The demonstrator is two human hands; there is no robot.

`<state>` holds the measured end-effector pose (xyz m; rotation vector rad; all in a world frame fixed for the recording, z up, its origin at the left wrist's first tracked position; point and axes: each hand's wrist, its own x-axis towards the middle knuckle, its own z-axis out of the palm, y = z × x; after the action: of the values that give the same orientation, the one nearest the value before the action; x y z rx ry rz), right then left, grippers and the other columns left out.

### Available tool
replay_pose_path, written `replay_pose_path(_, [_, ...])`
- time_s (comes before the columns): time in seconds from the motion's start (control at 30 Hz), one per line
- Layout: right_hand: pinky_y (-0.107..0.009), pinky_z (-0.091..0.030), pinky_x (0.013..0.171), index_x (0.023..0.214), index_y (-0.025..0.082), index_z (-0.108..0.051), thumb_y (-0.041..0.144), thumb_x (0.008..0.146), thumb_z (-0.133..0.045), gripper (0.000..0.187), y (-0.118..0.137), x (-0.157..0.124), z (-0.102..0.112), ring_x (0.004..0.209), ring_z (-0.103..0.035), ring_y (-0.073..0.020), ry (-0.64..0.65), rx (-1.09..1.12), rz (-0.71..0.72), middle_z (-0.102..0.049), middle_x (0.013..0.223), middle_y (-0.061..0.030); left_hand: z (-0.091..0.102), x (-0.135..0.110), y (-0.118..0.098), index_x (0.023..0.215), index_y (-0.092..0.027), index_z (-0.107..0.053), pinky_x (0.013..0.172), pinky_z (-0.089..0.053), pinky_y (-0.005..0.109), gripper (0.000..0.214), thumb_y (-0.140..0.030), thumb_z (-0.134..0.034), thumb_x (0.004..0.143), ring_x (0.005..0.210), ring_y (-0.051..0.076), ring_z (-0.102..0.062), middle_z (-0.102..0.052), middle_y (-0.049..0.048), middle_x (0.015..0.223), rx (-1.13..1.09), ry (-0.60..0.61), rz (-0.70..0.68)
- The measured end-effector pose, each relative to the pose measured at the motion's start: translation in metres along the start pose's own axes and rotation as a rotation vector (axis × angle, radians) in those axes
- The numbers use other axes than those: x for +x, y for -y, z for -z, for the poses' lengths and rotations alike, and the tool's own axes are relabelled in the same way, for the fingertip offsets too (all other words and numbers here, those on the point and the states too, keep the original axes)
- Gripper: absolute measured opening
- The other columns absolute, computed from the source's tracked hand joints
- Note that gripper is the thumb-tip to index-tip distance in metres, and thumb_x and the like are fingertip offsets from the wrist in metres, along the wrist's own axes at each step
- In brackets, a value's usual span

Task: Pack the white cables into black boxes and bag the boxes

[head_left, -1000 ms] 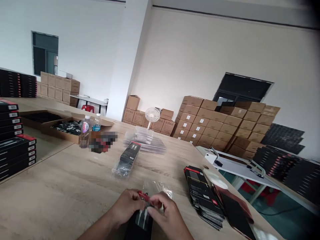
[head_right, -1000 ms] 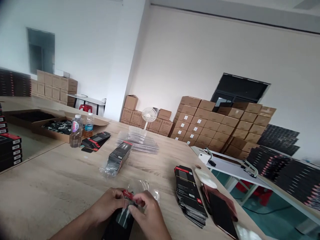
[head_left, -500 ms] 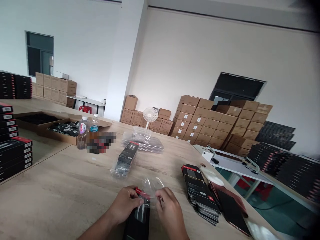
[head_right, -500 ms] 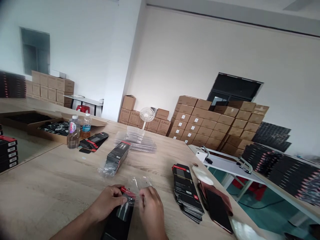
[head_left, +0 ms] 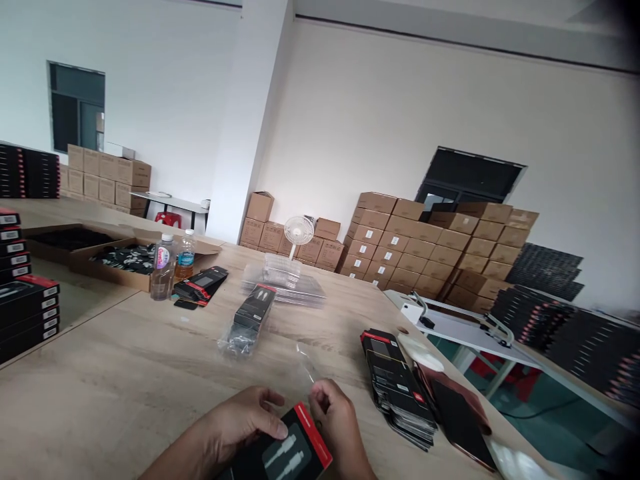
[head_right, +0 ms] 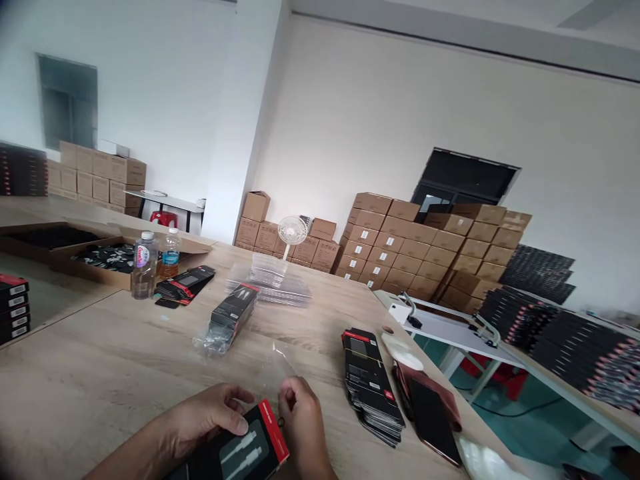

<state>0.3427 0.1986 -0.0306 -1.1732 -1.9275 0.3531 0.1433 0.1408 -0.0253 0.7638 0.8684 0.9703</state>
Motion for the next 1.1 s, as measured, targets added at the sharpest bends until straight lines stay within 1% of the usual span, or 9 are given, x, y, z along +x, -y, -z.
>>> replay_pose_path(0.1, [-0.022,-0.040,0.051,0.062,0.021,-0.054,0.018,0.075,-0.052,0.013,0.004,-0.002,-0.004,0.054,-0.052,-0.0140,0.068,0.051,0.018,-0.055,0.059,0.0029,-0.001,0.000,-0.002,0.098,-0.012,-0.065,0.059,-0.037,0.025,0.053,-0.012,-0.072,0.046,0.062,0.016,-0.058,-0.062,-0.0017,0.067,0.081,-0.025,-0.059])
replay_pose_path(0.23, [-0.024,-0.043,0.056,0.065,0.021,-0.057,0.023,0.081,-0.052,0.016,0.010,-0.001,0.001,0.060,-0.055,-0.0156,0.070,0.072,0.024,-0.057,0.064,0.0002,0.003,0.004,-0.003,0.093,-0.010,-0.067,0.065,-0.039,0.029,0.044,-0.017,-0.071,0.049,0.068,0.019,-0.059,-0.063,0.0009,0.070,0.236,-0.096,-0.141])
replay_pose_path(0.37, [-0.026,-0.044,0.058,0.069,0.021,-0.063,0.024,0.085,-0.049,0.021,0.017,0.000,0.009,0.064,-0.057,-0.0175,0.097,0.042,0.092,-0.059,0.070,-0.0029,0.005,0.010,0.001,0.109,-0.011,-0.061,0.078,-0.044,0.033,0.064,-0.016,-0.072,0.046,0.092,0.027,-0.062,-0.067,0.0101,0.098,0.284,-0.244,-0.258])
replay_pose_path(0.47, [-0.027,-0.045,0.061,0.074,0.022,-0.067,0.023,0.086,-0.047,0.023,0.023,0.001,0.013,0.068,-0.059,-0.0185,0.124,0.009,0.141,-0.060,0.073,-0.0042,0.003,0.010,0.002,0.110,-0.013,-0.062,0.088,-0.043,0.033,0.061,-0.014,-0.069,0.049,0.112,0.029,-0.056,-0.065,0.0136,0.115,0.280,-0.232,-0.364])
replay_pose_path(0.57, [-0.027,-0.046,0.064,0.077,0.023,-0.067,0.022,0.086,-0.046,0.024,0.026,0.001,0.015,0.072,-0.060,-0.0191,0.130,-0.014,0.174,-0.062,0.076,-0.0048,0.000,0.007,-0.002,0.107,-0.013,-0.067,0.083,-0.045,0.032,0.050,-0.015,-0.061,0.057,0.100,0.026,-0.062,-0.070,0.0095,0.108,0.307,-0.110,-0.386])
replay_pose_path(0.67, [-0.027,-0.046,0.064,0.082,0.022,-0.066,0.021,0.081,-0.047,0.019,0.022,0.001,0.013,0.071,-0.061,-0.0194,0.061,-0.046,0.147,-0.063,0.078,-0.0051,-0.004,0.003,-0.007,0.101,-0.014,-0.071,0.073,-0.045,0.029,0.041,-0.016,-0.054,0.064,0.081,0.022,-0.065,-0.074,0.0042,0.090,0.362,-0.022,-0.400])
replay_pose_path(0.77, [-0.027,-0.043,0.056,0.068,0.021,-0.060,0.024,0.075,-0.051,0.012,0.013,0.001,0.010,0.058,-0.057,-0.0181,-0.017,-0.085,-0.010,-0.060,0.063,-0.0012,-0.006,0.002,-0.008,0.099,-0.014,-0.073,0.068,-0.044,0.027,0.040,-0.016,-0.051,0.066,0.075,0.019,-0.064,-0.074,0.0013,0.082,0.389,-0.049,-0.411])
replay_pose_path(0.87, [-0.026,-0.039,0.050,0.056,0.023,-0.054,0.026,0.073,-0.050,0.018,0.007,0.001,0.008,0.050,-0.054,-0.0166,-0.013,-0.072,-0.121,-0.056,0.051,0.0021,-0.006,0.004,-0.006,0.099,-0.014,-0.073,0.068,-0.044,0.026,0.040,-0.016,-0.050,0.066,0.076,0.019,-0.063,-0.074,0.0013,0.083,0.400,-0.071,-0.426])
replay_pose_path(1.1, [-0.024,-0.039,0.051,0.055,0.022,-0.055,0.019,0.068,-0.048,0.015,0.007,-0.002,0.003,0.051,-0.054,-0.0155,0.013,-0.010,-0.095,-0.056,0.051,0.0035,-0.006,0.006,-0.005,0.102,-0.014,-0.071,0.071,-0.046,0.028,0.040,-0.017,-0.048,0.069,0.080,0.021,-0.063,-0.072,0.0018,0.083,0.394,-0.114,-0.434])
